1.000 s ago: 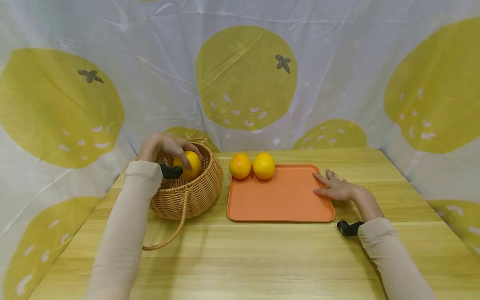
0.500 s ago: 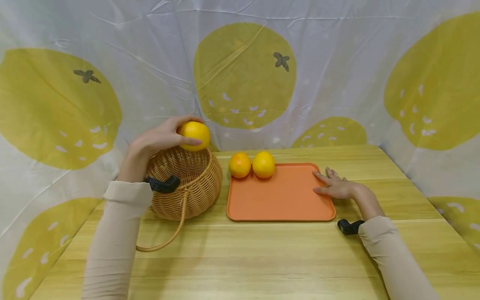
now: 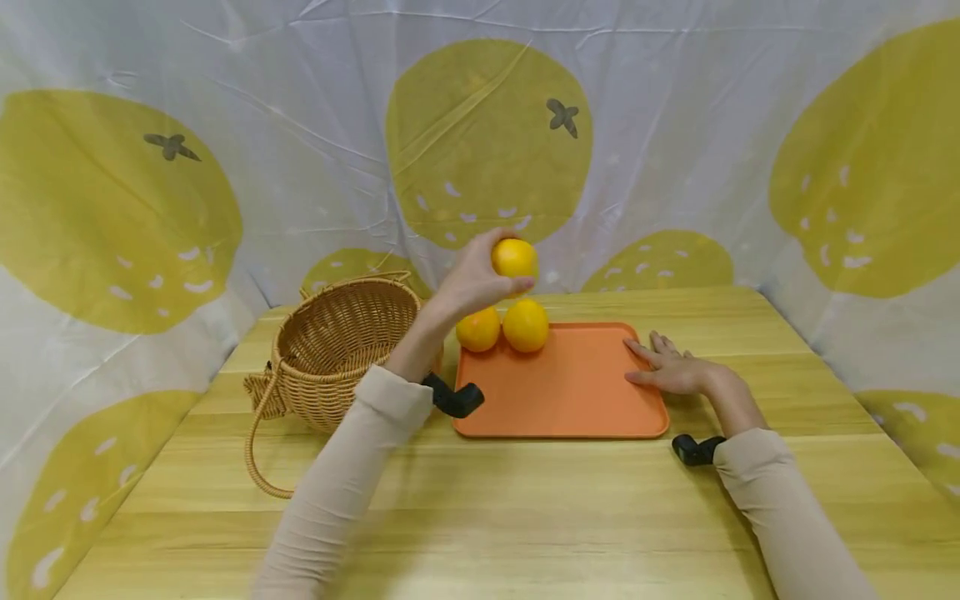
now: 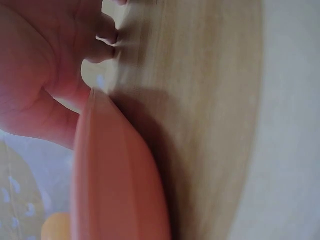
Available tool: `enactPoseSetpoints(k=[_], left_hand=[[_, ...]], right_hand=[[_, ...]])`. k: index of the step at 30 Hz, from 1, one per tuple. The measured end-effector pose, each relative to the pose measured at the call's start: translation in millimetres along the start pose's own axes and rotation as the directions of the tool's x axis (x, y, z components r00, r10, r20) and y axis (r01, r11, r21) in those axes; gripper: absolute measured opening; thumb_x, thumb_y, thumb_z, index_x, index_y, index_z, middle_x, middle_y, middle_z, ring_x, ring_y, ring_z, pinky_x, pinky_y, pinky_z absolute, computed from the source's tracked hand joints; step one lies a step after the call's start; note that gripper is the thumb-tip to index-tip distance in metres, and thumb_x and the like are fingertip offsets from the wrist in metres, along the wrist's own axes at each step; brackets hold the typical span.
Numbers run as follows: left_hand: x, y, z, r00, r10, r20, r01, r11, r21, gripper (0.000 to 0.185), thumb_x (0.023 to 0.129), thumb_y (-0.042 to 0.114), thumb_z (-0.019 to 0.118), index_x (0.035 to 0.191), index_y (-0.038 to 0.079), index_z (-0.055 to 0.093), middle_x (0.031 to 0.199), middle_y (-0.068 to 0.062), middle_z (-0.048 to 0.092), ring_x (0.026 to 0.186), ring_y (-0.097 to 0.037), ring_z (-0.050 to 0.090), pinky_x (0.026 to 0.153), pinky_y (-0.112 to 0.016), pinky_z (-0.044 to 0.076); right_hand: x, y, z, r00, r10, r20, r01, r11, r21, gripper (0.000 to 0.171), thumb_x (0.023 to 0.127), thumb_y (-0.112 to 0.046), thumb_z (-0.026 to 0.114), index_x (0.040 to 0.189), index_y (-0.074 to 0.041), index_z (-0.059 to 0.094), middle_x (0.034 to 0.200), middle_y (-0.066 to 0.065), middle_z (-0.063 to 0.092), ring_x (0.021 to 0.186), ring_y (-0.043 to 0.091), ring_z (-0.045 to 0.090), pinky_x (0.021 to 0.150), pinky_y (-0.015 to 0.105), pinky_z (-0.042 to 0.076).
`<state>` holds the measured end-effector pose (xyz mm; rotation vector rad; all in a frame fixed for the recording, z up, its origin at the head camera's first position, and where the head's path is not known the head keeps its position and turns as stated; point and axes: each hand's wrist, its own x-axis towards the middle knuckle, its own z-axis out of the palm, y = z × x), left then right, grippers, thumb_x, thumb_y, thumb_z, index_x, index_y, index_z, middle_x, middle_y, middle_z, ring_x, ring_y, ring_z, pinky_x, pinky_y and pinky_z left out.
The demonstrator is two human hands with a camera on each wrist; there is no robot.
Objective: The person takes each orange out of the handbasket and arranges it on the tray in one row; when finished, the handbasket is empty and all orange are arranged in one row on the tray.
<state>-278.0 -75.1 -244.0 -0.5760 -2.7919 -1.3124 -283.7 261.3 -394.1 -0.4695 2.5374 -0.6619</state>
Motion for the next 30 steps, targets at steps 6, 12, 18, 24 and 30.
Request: enactPoseSetpoints(k=[6, 12, 18, 24, 30], left_hand=[[21.5, 1.4, 82.7, 0.994, 0.084, -0.074, -0.070, 0.981, 0.181, 0.069, 0.090, 0.019, 0.078, 0.152, 0.012, 0.049, 0.149, -0.015, 0.048, 0.129, -0.034, 0.052, 0.099, -0.046, 0.053], [36.0, -23.1, 142.7, 0.997, 0.036, -0.062, -0.012, 0.936, 0.352, 0.070, 0.091, 0.018, 0.078, 0.154, 0.015, 0.047, 0.154, -0.015, 0.043, 0.137, -0.033, 0.046, 0.104, -0.044, 0.052], [44.2, -31.0, 167.4, 1.000, 0.006, -0.029, 0.008, 0.900, 0.436, 0.072, 0.093, 0.020, 0.078, 0.156, 0.014, 0.045, 0.158, -0.016, 0.040, 0.139, -0.034, 0.046, 0.107, -0.048, 0.050], [48.1, -33.4, 183.1, 0.998, -0.066, -0.003, 0.059, 0.868, 0.493, 0.071, 0.097, 0.024, 0.074, 0.158, 0.014, 0.039, 0.160, -0.016, 0.036, 0.139, -0.035, 0.043, 0.110, -0.049, 0.047], [47.8, -29.1, 177.9, 0.984, -0.137, 0.112, 0.063, 0.862, 0.503, 0.068, 0.104, 0.034, 0.062, 0.161, 0.015, 0.030, 0.163, -0.016, 0.028, 0.147, -0.037, 0.036, 0.105, -0.045, 0.052]], right_hand=[[0.4, 1.1, -2.6, 1.000, 0.016, -0.002, -0.016, 1.000, 0.006, 0.083, 0.108, -0.044, 0.051, 0.166, -0.002, 0.008, 0.163, 0.040, -0.020, 0.150, 0.059, -0.021, 0.115, 0.077, -0.014], [-1.8, -2.9, -2.2, 0.999, 0.029, 0.016, -0.029, 1.000, 0.011, 0.084, 0.108, -0.045, 0.051, 0.166, -0.003, 0.008, 0.163, 0.040, -0.020, 0.151, 0.059, -0.020, 0.116, 0.077, -0.012], [-0.6, -2.2, 0.1, 1.000, 0.022, 0.008, -0.022, 1.000, 0.013, 0.084, 0.108, -0.046, 0.051, 0.166, -0.003, 0.009, 0.163, 0.040, -0.019, 0.151, 0.059, -0.020, 0.116, 0.077, -0.012], [1.0, -1.6, 2.1, 1.000, 0.030, 0.006, -0.030, 0.999, 0.013, 0.086, 0.107, -0.051, 0.050, 0.166, -0.005, 0.008, 0.164, 0.038, -0.020, 0.152, 0.057, -0.020, 0.117, 0.076, -0.012], [-0.6, -4.1, 0.6, 0.999, 0.034, 0.004, -0.034, 0.999, -0.011, 0.082, 0.108, -0.044, 0.050, 0.166, -0.004, 0.009, 0.163, 0.040, -0.018, 0.151, 0.059, -0.018, 0.116, 0.077, -0.011]])
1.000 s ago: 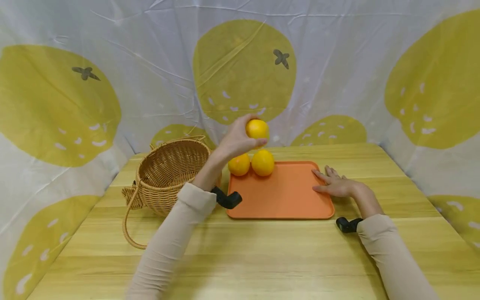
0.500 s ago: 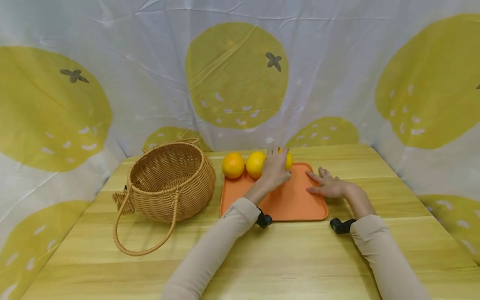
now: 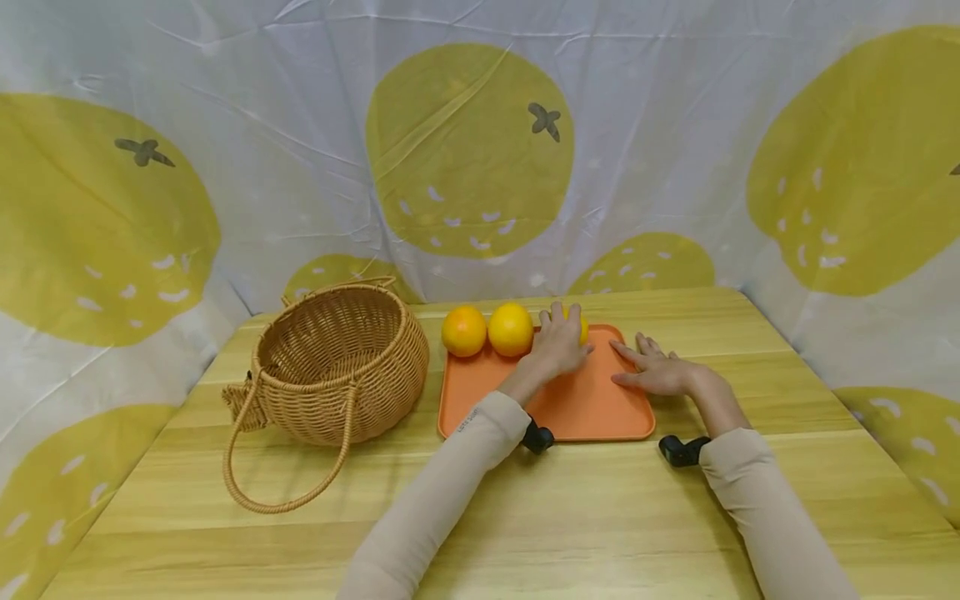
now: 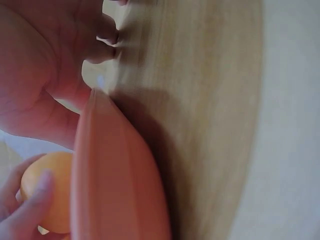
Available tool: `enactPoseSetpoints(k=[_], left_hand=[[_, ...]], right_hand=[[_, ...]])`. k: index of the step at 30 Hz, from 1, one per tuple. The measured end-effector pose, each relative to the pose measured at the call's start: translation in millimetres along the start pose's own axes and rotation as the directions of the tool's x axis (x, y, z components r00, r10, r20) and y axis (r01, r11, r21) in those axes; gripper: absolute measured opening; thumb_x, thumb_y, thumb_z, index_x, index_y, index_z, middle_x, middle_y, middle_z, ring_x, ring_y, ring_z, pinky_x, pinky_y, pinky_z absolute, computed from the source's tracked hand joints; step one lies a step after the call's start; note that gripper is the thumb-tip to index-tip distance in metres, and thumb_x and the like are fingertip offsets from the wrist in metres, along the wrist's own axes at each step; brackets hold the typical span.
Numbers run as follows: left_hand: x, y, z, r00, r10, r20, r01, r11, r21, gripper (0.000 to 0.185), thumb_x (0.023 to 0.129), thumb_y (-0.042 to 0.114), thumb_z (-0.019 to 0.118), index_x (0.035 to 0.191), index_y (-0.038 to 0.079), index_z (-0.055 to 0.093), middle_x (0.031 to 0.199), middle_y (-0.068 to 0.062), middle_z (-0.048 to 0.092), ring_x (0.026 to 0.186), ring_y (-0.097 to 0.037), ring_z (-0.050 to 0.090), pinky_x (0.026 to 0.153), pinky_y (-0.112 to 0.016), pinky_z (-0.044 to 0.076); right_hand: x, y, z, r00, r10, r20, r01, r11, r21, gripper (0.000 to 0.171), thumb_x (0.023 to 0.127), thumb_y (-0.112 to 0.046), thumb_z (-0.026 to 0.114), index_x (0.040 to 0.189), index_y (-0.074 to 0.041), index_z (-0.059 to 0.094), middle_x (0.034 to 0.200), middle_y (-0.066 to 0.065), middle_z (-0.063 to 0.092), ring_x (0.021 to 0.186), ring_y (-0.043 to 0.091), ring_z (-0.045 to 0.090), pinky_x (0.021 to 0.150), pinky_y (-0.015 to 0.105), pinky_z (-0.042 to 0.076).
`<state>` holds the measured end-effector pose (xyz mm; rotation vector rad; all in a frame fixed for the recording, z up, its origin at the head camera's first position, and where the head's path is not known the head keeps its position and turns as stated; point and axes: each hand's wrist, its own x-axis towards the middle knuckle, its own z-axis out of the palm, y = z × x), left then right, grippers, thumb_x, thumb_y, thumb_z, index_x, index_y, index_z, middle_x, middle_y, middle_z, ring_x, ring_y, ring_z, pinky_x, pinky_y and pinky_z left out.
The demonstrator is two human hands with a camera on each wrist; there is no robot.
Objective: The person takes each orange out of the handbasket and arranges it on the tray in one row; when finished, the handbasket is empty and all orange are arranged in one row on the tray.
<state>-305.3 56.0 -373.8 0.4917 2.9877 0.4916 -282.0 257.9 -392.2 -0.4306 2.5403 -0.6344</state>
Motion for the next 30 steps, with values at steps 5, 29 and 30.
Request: enactPoseSetpoints(k=[5, 29, 30], left_hand=[[-1.4, -2.1, -10.6, 0.995, 0.036, 0.098, -0.035, 0.999, -0.008, 0.065, 0.108, 0.030, 0.055, 0.164, 0.017, 0.025, 0.167, -0.015, 0.024, 0.152, -0.038, 0.031, 0.111, -0.048, 0.048], [-2.0, 6.4, -7.2, 0.997, -0.008, 0.077, -0.003, 0.990, 0.142, 0.064, 0.107, 0.030, 0.057, 0.162, 0.021, 0.026, 0.171, -0.020, 0.011, 0.159, -0.043, 0.017, 0.127, -0.052, 0.029], [-2.1, 6.3, -7.5, 0.996, -0.012, 0.087, -0.001, 0.990, 0.139, 0.065, 0.107, 0.031, 0.056, 0.164, 0.021, 0.024, 0.172, -0.020, 0.008, 0.160, -0.043, 0.014, 0.127, -0.052, 0.027]], right_hand=[[-1.7, 1.4, -0.9, 1.000, 0.000, 0.000, 0.000, 1.000, -0.004, 0.082, 0.108, -0.044, 0.050, 0.166, -0.003, 0.009, 0.163, 0.040, -0.018, 0.151, 0.059, -0.018, 0.117, 0.077, -0.011], [-1.1, 0.3, -1.3, 1.000, -0.002, 0.004, 0.002, 1.000, 0.001, 0.081, 0.108, -0.044, 0.049, 0.166, -0.003, 0.009, 0.163, 0.041, -0.018, 0.151, 0.060, -0.018, 0.116, 0.077, -0.011], [-1.0, 0.2, -1.4, 1.000, -0.003, 0.005, 0.003, 1.000, 0.001, 0.082, 0.108, -0.044, 0.050, 0.166, -0.003, 0.009, 0.163, 0.040, -0.019, 0.151, 0.059, -0.018, 0.116, 0.077, -0.011]])
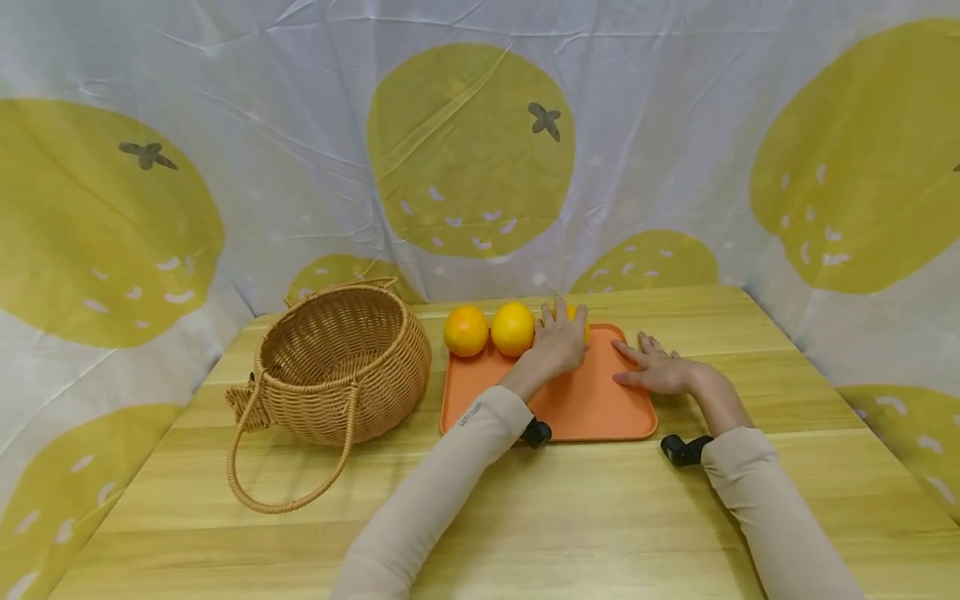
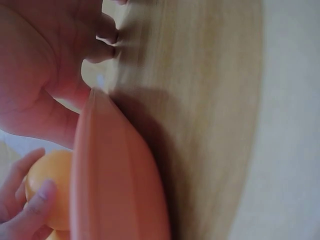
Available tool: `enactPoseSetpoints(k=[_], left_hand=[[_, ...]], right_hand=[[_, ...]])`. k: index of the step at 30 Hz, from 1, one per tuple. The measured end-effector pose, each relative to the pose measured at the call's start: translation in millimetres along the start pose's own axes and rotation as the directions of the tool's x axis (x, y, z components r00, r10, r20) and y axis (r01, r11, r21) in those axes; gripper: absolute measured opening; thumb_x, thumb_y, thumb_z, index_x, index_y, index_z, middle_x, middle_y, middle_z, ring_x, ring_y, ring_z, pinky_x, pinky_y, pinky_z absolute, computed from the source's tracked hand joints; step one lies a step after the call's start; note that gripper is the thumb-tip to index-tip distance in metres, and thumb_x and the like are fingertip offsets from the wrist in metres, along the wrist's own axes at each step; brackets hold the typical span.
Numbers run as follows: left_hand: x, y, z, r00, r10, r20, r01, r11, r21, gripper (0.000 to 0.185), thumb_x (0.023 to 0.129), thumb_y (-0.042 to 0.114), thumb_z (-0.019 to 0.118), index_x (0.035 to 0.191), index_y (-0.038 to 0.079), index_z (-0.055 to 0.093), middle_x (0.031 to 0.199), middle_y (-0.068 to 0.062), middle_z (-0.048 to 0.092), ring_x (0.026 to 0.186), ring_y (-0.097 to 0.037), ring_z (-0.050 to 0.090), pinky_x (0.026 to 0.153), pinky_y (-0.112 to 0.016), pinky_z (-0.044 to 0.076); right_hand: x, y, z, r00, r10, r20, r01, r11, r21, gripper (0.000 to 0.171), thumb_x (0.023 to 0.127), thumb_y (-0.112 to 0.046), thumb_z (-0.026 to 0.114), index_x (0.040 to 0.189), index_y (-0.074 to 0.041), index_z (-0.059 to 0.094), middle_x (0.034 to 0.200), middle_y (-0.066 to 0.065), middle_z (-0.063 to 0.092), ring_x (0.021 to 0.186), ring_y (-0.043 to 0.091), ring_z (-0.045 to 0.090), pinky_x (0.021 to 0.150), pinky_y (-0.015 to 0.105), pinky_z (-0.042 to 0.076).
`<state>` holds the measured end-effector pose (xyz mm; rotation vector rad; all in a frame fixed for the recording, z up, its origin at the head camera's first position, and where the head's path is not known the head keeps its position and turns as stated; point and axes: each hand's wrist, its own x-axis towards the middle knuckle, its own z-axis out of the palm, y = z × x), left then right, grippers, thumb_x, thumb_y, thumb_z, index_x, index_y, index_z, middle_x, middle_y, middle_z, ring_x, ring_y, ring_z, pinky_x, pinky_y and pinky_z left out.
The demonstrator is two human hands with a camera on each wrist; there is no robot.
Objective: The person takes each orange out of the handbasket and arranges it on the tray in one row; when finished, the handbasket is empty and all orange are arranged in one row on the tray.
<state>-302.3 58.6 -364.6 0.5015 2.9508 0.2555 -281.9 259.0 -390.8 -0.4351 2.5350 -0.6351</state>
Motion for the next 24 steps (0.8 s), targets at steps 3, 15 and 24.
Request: enactPoseSetpoints(k=[3, 15, 24], left_hand=[[-1.6, 0.4, 0.3, 1.000, 0.004, 0.018, -0.004, 1.000, -0.008, 0.068, 0.109, 0.029, 0.053, 0.166, 0.022, 0.019, 0.174, -0.019, 0.002, 0.161, -0.041, 0.007, 0.128, -0.052, 0.025], [-8.7, 4.7, 2.7, 0.999, 0.034, 0.018, -0.036, 0.995, 0.088, 0.073, 0.109, 0.029, 0.052, 0.168, 0.019, 0.011, 0.174, -0.019, 0.002, 0.162, -0.039, 0.011, 0.125, -0.050, 0.031], [-38.4, -22.2, -19.2, 0.995, 0.092, -0.039, -0.094, 0.995, -0.040, 0.071, 0.110, 0.039, 0.049, 0.168, 0.015, 0.017, 0.175, -0.018, 0.002, 0.163, -0.036, 0.006, 0.129, -0.053, 0.021]], right_hand=[[0.5, -0.5, 0.5, 1.000, -0.002, 0.001, 0.002, 1.000, 0.001, 0.081, 0.108, -0.043, 0.050, 0.166, -0.003, 0.009, 0.163, 0.040, -0.019, 0.151, 0.059, -0.018, 0.116, 0.077, -0.011], [1.6, 0.0, 2.9, 1.000, 0.008, 0.001, -0.008, 1.000, 0.019, 0.082, 0.108, -0.044, 0.050, 0.166, -0.004, 0.007, 0.164, 0.039, -0.020, 0.151, 0.058, -0.020, 0.116, 0.077, -0.013], [-0.2, -0.4, 1.1, 1.000, 0.005, 0.001, -0.005, 1.000, 0.023, 0.084, 0.108, -0.045, 0.051, 0.165, -0.001, 0.008, 0.163, 0.040, -0.019, 0.152, 0.057, -0.020, 0.116, 0.077, -0.012]])
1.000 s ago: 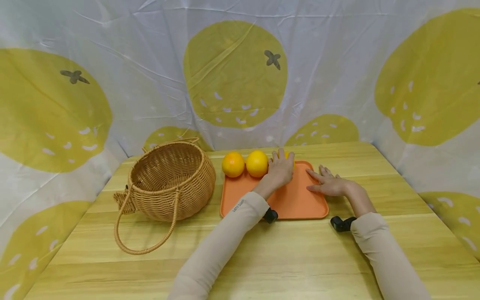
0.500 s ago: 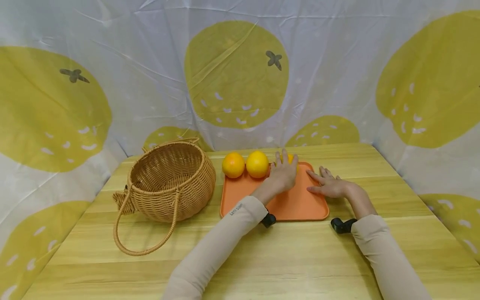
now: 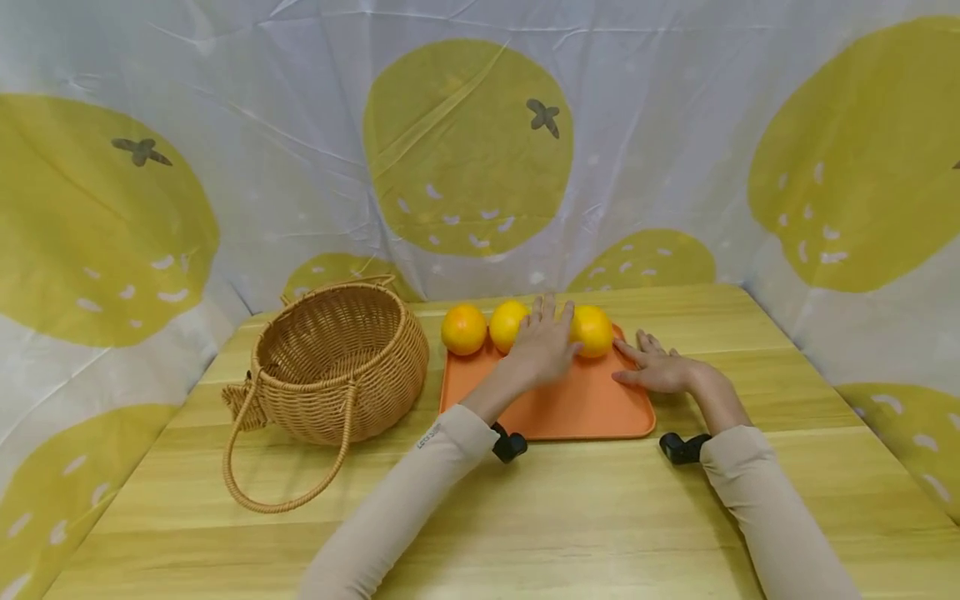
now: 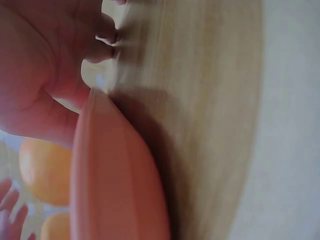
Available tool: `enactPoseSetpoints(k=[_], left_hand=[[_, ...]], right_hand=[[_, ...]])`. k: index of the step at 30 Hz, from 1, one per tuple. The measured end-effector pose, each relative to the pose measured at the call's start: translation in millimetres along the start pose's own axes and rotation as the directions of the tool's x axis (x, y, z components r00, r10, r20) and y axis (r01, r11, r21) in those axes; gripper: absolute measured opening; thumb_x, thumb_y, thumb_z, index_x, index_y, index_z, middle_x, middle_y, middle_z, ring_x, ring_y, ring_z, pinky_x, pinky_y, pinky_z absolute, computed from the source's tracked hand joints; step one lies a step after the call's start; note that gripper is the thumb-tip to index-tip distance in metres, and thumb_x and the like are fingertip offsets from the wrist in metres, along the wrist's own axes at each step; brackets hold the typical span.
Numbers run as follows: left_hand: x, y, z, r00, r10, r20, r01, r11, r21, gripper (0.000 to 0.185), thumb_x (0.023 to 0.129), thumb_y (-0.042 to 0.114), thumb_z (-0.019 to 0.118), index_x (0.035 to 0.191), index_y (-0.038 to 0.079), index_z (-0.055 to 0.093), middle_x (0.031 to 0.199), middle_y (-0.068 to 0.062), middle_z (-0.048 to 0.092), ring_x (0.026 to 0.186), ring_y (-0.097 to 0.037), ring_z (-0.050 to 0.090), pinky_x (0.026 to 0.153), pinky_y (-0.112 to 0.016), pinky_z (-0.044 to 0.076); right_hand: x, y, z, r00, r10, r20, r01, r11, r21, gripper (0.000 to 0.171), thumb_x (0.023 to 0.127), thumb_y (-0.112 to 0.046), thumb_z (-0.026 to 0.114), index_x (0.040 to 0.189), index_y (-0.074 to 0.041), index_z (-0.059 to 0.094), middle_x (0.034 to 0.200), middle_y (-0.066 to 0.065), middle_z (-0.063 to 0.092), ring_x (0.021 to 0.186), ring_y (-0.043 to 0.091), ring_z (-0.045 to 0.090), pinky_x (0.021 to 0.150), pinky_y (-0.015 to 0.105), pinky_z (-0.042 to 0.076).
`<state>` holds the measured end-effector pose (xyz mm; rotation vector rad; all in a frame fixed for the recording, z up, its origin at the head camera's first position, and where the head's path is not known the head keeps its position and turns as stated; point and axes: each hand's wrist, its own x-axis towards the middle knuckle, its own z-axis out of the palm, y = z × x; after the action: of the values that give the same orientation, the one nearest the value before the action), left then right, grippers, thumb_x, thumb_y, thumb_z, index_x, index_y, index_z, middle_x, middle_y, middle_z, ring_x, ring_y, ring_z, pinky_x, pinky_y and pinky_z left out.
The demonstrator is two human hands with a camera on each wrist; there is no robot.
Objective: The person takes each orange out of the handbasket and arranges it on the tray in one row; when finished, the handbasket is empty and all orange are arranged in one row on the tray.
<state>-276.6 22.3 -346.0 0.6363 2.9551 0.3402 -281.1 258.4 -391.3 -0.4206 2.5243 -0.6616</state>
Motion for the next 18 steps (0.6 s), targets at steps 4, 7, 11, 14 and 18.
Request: enactPoseSetpoints(k=[4, 7, 11, 14, 18], left_hand=[[-16.3, -23.2, -11.0, 0.999, 0.007, -0.037, -0.012, 0.992, -0.126, 0.071, 0.110, 0.042, 0.047, 0.167, 0.013, 0.018, 0.175, -0.018, 0.001, 0.163, -0.035, 0.002, 0.130, -0.055, 0.012], [-25.3, -40.7, -13.8, 0.999, 0.001, -0.048, -0.010, 0.981, -0.192, 0.071, 0.110, 0.042, 0.046, 0.167, 0.010, 0.018, 0.174, -0.020, 0.000, 0.163, -0.036, -0.001, 0.130, -0.057, 0.007], [-30.1, -58.0, -14.9, 0.998, -0.013, -0.060, -0.001, 0.975, -0.222, 0.072, 0.110, 0.042, 0.047, 0.166, 0.008, 0.018, 0.174, -0.022, 0.002, 0.163, -0.037, -0.001, 0.130, -0.059, 0.006], [-30.9, -67.3, -16.9, 0.997, -0.029, -0.074, 0.012, 0.974, -0.226, 0.071, 0.110, 0.043, 0.045, 0.166, 0.006, 0.019, 0.173, -0.024, 0.004, 0.162, -0.040, 0.000, 0.129, -0.060, 0.005], [-32.9, -78.2, -19.7, 0.995, -0.055, -0.078, 0.036, 0.972, -0.231, 0.072, 0.111, 0.044, 0.043, 0.166, 0.005, 0.018, 0.172, -0.026, 0.002, 0.161, -0.044, -0.002, 0.128, -0.063, 0.002]], right_hand=[[-5.2, 3.7, -3.7, 1.000, 0.001, -0.002, -0.001, 1.000, 0.005, 0.085, 0.107, -0.044, 0.052, 0.164, 0.003, 0.011, 0.163, 0.040, -0.017, 0.152, 0.057, -0.017, 0.117, 0.076, -0.010], [-9.6, 8.7, -5.6, 1.000, -0.008, -0.003, 0.008, 1.000, 0.028, 0.087, 0.106, -0.044, 0.054, 0.164, 0.003, 0.010, 0.164, 0.040, -0.016, 0.152, 0.058, -0.016, 0.116, 0.077, -0.009], [-12.1, 19.0, -7.5, 1.000, -0.027, -0.015, 0.028, 0.995, 0.100, 0.092, 0.105, -0.049, 0.055, 0.166, -0.002, 0.005, 0.165, 0.038, -0.017, 0.152, 0.058, -0.018, 0.114, 0.080, -0.007], [-10.3, 28.0, -8.1, 0.999, -0.047, -0.024, 0.050, 0.988, 0.146, 0.094, 0.104, -0.053, 0.054, 0.167, -0.009, 0.001, 0.166, 0.035, -0.018, 0.153, 0.055, -0.019, 0.114, 0.080, -0.004], [-8.5, 30.7, -8.8, 0.997, -0.075, -0.026, 0.079, 0.980, 0.183, 0.090, 0.107, -0.048, 0.051, 0.167, -0.006, -0.001, 0.166, 0.035, -0.019, 0.153, 0.055, -0.020, 0.115, 0.080, -0.004]])
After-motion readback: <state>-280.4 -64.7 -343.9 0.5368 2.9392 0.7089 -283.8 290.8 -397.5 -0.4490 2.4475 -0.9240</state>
